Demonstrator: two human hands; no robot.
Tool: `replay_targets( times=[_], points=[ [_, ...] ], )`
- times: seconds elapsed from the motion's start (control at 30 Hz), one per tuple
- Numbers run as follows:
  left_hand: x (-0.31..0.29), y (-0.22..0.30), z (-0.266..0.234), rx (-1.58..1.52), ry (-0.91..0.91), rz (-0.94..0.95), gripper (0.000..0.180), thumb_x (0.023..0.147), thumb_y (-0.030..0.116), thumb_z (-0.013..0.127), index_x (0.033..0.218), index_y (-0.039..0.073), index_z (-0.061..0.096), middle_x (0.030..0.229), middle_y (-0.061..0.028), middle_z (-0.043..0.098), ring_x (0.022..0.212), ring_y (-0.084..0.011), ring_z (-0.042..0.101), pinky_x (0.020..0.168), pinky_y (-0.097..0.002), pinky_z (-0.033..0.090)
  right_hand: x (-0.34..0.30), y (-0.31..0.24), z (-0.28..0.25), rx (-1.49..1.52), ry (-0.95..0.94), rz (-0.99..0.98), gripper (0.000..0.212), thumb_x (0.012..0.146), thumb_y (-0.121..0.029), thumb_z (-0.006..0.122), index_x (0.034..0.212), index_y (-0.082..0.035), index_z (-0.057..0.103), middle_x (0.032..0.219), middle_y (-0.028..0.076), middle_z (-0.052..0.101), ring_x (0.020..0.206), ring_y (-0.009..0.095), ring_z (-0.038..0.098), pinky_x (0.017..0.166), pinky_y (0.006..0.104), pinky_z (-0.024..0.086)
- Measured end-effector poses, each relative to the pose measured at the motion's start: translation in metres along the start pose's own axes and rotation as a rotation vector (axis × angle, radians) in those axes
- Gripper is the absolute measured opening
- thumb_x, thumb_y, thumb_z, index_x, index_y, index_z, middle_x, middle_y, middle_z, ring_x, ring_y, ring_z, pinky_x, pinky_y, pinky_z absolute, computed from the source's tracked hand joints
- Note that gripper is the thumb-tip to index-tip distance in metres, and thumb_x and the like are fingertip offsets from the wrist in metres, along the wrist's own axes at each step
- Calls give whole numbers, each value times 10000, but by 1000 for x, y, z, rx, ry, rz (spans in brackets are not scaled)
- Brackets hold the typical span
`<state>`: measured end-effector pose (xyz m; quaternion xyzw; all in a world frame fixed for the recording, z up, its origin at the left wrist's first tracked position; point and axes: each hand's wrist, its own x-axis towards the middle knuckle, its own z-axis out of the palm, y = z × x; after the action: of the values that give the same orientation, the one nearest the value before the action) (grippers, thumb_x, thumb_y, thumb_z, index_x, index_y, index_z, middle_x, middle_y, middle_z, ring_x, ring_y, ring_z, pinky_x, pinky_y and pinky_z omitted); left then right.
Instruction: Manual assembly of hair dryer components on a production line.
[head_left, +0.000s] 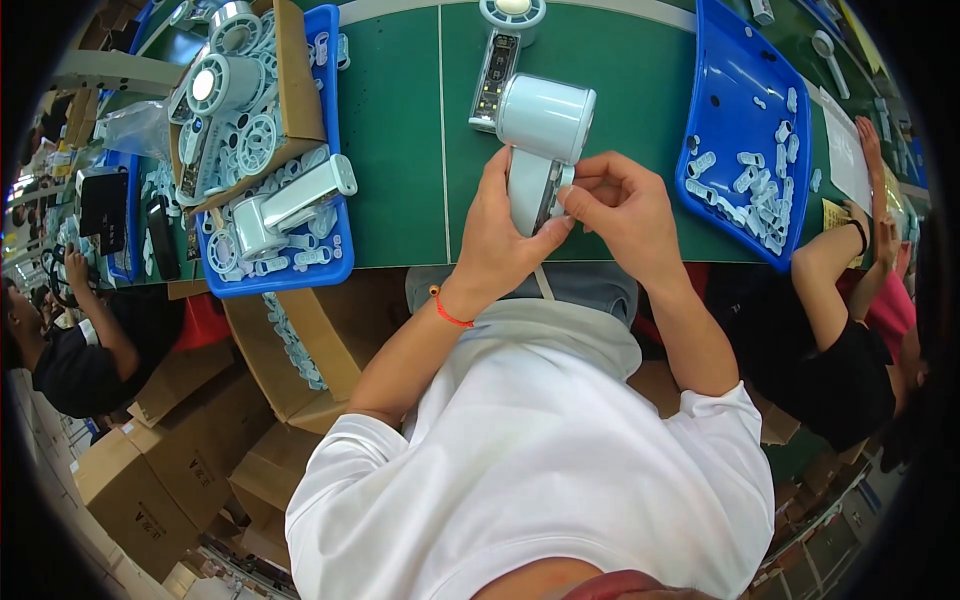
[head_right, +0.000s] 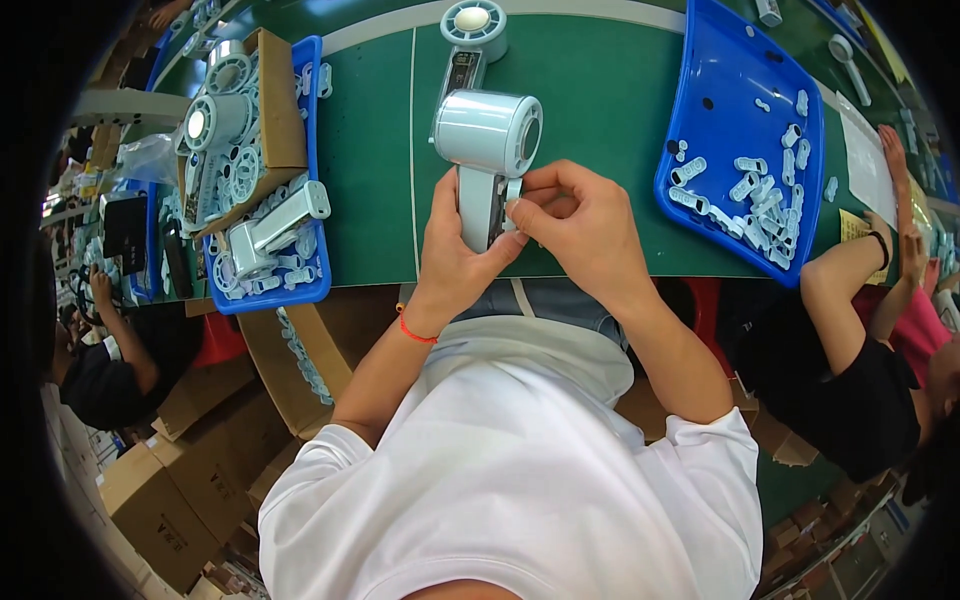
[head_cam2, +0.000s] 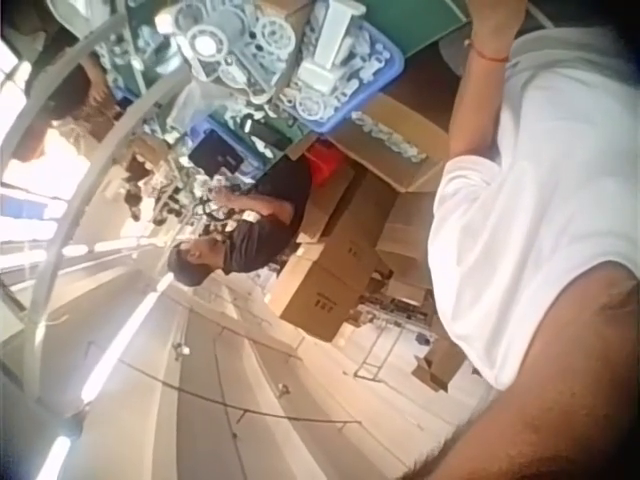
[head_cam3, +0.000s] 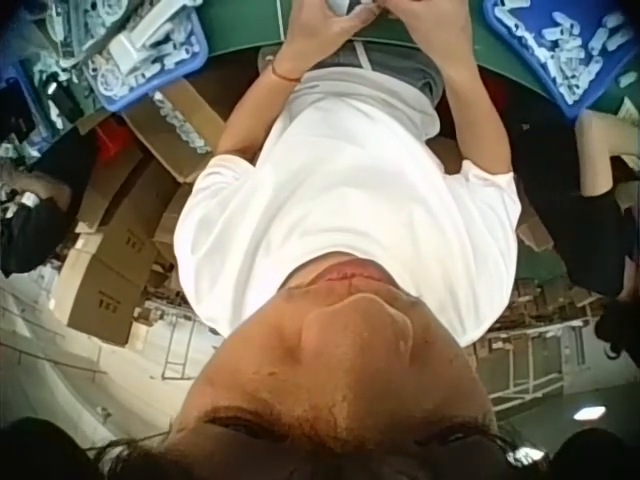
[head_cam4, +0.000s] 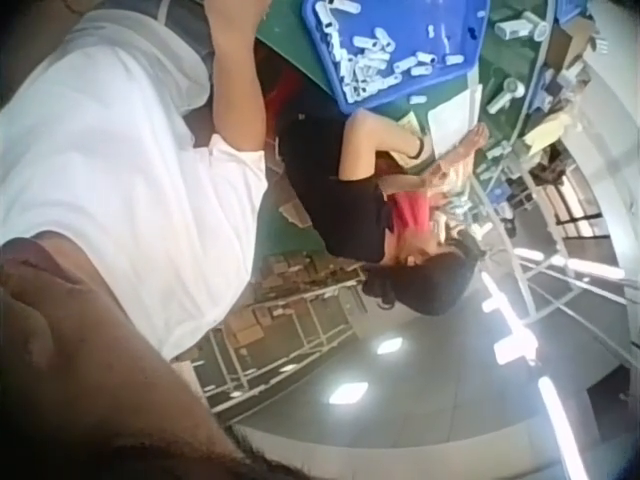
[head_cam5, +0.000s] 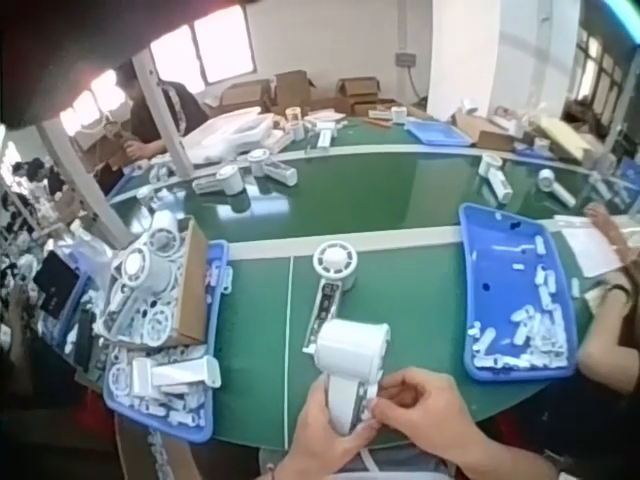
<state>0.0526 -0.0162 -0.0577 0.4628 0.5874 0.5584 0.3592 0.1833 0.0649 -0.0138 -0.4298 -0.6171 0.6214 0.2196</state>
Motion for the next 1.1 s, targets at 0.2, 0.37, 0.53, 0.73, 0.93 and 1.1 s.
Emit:
replay_targets(
  times=[0.2,0.37,0.53,0.73,0.93,1.1],
  points=[
    [1,0,2,154,25,26,751,675,144,701,1277,-78,310,1075,-220,540,962,-315,568,820,-367,458,2,4,2,-32,33,-46,209,769,-85,692,900,30,577,757,71,636,648,86,608,506,196,435],
    [1,1,-1,111,2,7,663,701,140,655,1235,-90,336,995,-214,583,851,-315,608,751,-360,485,7,-2,-2,46,-69,107,189,765,-106,702,844,3,569,720,66,627,586,98,607,439,183,389],
    [3,2,-6,47,-61,-84,585,719,146,635,1183,-88,366,891,-206,612,773,-301,626,706,-352,499,14,3,-6,89,-185,199,245,773,-149,705,912,4,574,765,56,629,660,102,616,491,185,414],
    [4,7,-11,-404,-198,-355,461,766,169,602,1104,-78,408,777,-145,597,660,-202,622,603,-311,496,5,14,9,396,-224,-16,714,801,-442,664,1289,10,405,1115,90,550,956,120,542,812,247,454],
    [3,5,-13,-155,-256,-215,400,800,224,576,1045,-55,425,756,-108,588,563,-142,558,519,-278,454,1,25,11,402,-188,90,637,820,-390,663,1237,44,453,1128,97,549,960,119,544,816,250,455],
    [6,3,-11,-177,-270,-225,460,796,219,573,1130,-46,404,797,-129,585,666,-162,568,601,-300,461,6,27,6,429,-193,10,547,821,-324,672,1194,37,498,1067,77,573,954,138,549,833,285,453]
  ],
)
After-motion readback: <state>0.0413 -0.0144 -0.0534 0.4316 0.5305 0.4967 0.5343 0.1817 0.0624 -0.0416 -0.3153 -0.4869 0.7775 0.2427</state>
